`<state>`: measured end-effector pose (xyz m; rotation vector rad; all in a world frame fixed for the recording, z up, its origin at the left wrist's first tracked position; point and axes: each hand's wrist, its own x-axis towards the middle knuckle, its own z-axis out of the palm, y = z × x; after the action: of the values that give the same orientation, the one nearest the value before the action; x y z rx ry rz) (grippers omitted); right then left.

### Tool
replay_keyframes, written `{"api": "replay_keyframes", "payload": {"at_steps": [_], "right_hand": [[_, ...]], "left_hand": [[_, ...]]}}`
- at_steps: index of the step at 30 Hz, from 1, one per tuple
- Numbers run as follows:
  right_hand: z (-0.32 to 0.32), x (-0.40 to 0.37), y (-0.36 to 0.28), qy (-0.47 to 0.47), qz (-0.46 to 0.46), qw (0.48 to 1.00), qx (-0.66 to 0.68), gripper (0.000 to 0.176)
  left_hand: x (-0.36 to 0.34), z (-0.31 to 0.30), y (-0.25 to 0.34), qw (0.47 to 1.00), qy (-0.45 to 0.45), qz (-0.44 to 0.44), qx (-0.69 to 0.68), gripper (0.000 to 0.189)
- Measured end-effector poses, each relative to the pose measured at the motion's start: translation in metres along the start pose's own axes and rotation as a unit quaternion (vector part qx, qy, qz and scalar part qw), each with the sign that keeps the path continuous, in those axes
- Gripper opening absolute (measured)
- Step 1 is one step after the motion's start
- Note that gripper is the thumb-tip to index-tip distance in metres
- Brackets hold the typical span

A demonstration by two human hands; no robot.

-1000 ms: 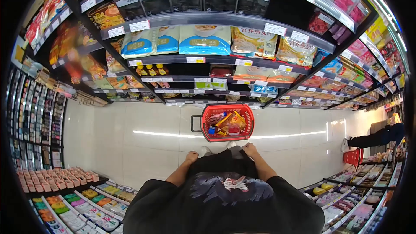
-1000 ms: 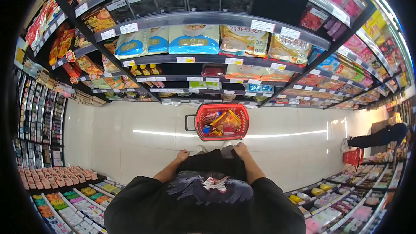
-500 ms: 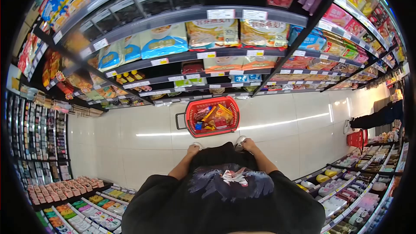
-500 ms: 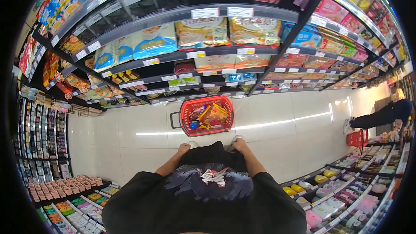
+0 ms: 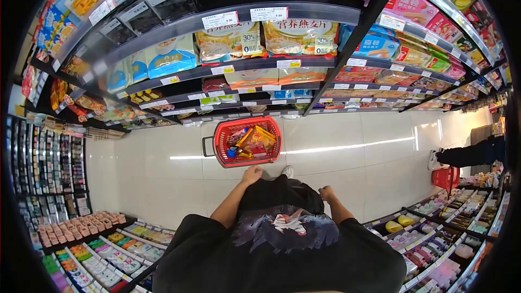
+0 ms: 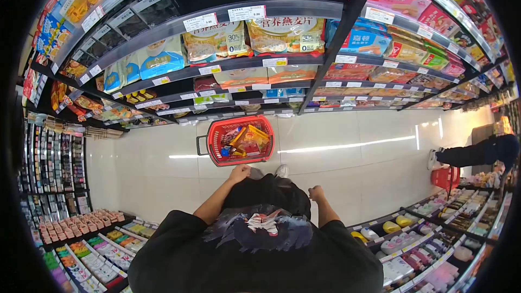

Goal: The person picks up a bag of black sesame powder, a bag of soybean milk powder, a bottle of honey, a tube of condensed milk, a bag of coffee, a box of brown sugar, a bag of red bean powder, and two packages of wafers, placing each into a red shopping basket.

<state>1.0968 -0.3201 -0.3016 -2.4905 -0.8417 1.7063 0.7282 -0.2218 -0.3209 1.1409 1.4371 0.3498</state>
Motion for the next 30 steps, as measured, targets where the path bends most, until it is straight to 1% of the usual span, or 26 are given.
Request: {"api": "replay_keyframes", "payload": {"at_steps": [1, 2, 3, 4, 5, 6, 7, 8, 10, 11, 12, 13, 14, 15, 16, 17, 19, 21, 22, 23, 24, 25, 26, 27, 29, 30], "right_hand": [[-0.004, -0.004, -0.004, 0.008, -0.021, 0.999, -0.029, 0.029], [-0.006, -0.006, -0.008, 0.018, -0.042, 0.997, -0.056, 0.031], [0.000, 0.008, -0.006, 0.040, -0.074, 0.993, -0.079, 0.035], [0.005, 0.024, -0.007, 0.041, -0.070, 0.994, -0.074, 0.035], [0.001, 0.032, -0.019, 0.025, -0.107, 0.985, -0.132, 0.033], [-0.007, 0.035, -0.031, 0.010, -0.140, 0.972, -0.189, 0.032], [-0.012, 0.037, -0.041, 0.056, -0.196, 0.967, -0.152, 0.031], [-0.017, 0.038, -0.054, 0.103, -0.251, 0.956, -0.115, 0.030], [-0.037, 0.037, -0.082, 0.068, -0.240, 0.968, -0.016, 0.027], [-0.048, 0.025, -0.096, 0.069, -0.231, 0.970, -0.013, 0.027], [-0.061, 0.009, -0.113, 0.095, -0.261, 0.960, 0.036, 0.026], [-0.073, 0.004, -0.125, 0.124, -0.292, 0.944, 0.085, 0.025], [-0.083, 0.009, -0.130, 0.126, -0.292, 0.944, 0.089, 0.025], [-0.093, 0.014, -0.133, 0.170, -0.314, 0.931, 0.070, 0.024], [-0.104, 0.020, -0.136, 0.213, -0.336, 0.916, 0.049, 0.024], [-0.118, 0.025, -0.142, 0.212, -0.337, 0.916, 0.048, 0.024], [-0.150, 0.029, -0.161, 0.291, -0.392, 0.873, 0.020, 0.028], [-0.193, 0.030, -0.191, 0.266, -0.417, 0.869, 0.036, 0.031], [-0.214, 0.029, -0.205, 0.243, -0.434, 0.866, 0.057, 0.033], [-0.237, 0.032, -0.219, 0.238, -0.441, 0.864, 0.051, 0.033], [-0.262, 0.036, -0.232, 0.270, -0.477, 0.836, 0.027, 0.035], [-0.287, 0.037, -0.245, 0.298, -0.514, 0.804, 0.004, 0.038], [-0.315, 0.029, -0.262, 0.332, -0.553, 0.765, -0.009, 0.040], [-0.340, 0.017, -0.278, 0.364, -0.586, 0.723, -0.018, 0.042], [-0.383, 0.003, -0.307, 0.401, -0.631, 0.664, -0.024, 0.043], [-0.402, -0.010, -0.322, 0.410, -0.644, 0.644, -0.043, 0.044]], "left_hand": [[0.000, -0.002, 0.000, 1.000, 0.001, -0.004, 0.002, 0.022], [0.000, -0.005, 0.002, 0.999, 0.037, -0.009, 0.020, 0.022], [0.001, -0.008, 0.005, 0.997, 0.070, -0.012, 0.040, 0.022], [0.005, -0.011, 0.009, 0.993, 0.100, -0.012, 0.060, 0.021], [0.009, -0.013, 0.006, 0.994, 0.092, -0.011, 0.061, 0.021], [0.015, -0.014, 0.000, 0.994, 0.102, -0.050, -0.005, 0.021], [0.023, -0.013, -0.005, 0.988, 0.109, -0.090, -0.069, 0.020], [0.027, -0.013, 0.005, 0.989, 0.096, -0.087, -0.067, 0.020], [0.026, -0.015, 0.031, 0.984, 0.072, -0.155, -0.044, 0.019], [0.036, -0.018, 0.032, 0.989, 0.038, -0.143, 0.032, 0.017], [0.037, -0.016, 0.047, 0.988, 0.033, -0.146, 0.036, 0.017], [0.033, -0.014, 0.077, 0.991, 0.066, -0.108, -0.046, 0.015], [0.035, -0.010, 0.107, 0.984, 0.098, -0.068, -0.129, 0.015], [0.043, -0.005, 0.129, 0.985, 0.098, -0.066, -0.126, 0.015], [0.051, 0.002, 0.149, 0.983, 0.100, 0.002, -0.154, 0.016], [0.059, 0.012, 0.171, 0.975, 0.103, 0.070, -0.182, 0.019], [0.066, 0.031, 0.243, 0.972, 0.094, 0.157, -0.144, 0.023], [0.087, 0.057, 0.294, 0.950, 0.093, 0.265, -0.135, 0.029], [0.087, 0.069, 0.328, 0.947, 0.077, 0.282, -0.134, 0.032], [0.088, 0.085, 0.365, 0.942, 0.062, 0.302, -0.136, 0.037], [0.093, 0.104, 0.393, 0.940, 0.073, 0.302, -0.144, 0.037], [0.098, 0.122, 0.417, 0.929, 0.075, 0.326, -0.157, 0.039], [0.105, 0.137, 0.441, 0.918, 0.076, 0.351, -0.166, 0.042], [0.111, 0.150, 0.462, 0.918, 0.085, 0.351, -0.165, 0.042], [0.119, 0.173, 0.498, 0.886, 0.158, 0.432, -0.054, 0.045], [0.120, 0.180, 0.517, 0.888, 0.162, 0.427, -0.053, 0.045]]}}
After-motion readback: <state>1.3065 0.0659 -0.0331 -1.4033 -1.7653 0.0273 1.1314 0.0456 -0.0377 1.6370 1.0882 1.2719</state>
